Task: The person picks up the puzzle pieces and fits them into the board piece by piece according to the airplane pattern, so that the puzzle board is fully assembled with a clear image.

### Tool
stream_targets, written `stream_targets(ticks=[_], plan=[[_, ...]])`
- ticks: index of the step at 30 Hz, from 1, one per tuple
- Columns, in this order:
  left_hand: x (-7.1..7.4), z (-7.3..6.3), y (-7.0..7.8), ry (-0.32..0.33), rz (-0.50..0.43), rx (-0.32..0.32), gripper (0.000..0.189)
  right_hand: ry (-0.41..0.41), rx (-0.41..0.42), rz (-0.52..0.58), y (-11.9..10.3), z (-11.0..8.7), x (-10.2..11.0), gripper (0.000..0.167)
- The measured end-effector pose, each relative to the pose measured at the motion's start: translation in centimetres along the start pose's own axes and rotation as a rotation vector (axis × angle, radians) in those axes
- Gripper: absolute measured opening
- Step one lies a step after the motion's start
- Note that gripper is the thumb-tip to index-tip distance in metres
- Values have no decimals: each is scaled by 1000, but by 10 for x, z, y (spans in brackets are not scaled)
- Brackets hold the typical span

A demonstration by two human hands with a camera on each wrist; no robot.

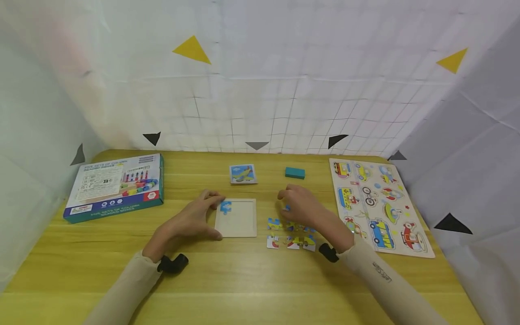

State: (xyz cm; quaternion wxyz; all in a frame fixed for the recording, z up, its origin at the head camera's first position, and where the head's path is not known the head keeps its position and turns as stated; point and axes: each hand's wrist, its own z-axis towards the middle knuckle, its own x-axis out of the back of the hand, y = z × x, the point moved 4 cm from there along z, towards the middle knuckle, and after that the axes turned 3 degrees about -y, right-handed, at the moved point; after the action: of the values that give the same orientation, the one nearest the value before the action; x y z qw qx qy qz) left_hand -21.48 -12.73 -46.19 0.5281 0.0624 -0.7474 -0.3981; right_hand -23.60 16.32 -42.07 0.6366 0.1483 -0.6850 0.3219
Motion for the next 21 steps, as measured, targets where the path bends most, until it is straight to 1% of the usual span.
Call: stream_targets(ticks=[6,11,21], plan=[[0,0,0,-1,2,-8,106,-40,-42,1,6,-6,-1,29],[0,0,-3,-3,1,-8,106,-76,-86,12,7,-6,-3,26],[0,0,-1,1,-14,-2,106,-74,-125,-12,12,-2,-7,20]])
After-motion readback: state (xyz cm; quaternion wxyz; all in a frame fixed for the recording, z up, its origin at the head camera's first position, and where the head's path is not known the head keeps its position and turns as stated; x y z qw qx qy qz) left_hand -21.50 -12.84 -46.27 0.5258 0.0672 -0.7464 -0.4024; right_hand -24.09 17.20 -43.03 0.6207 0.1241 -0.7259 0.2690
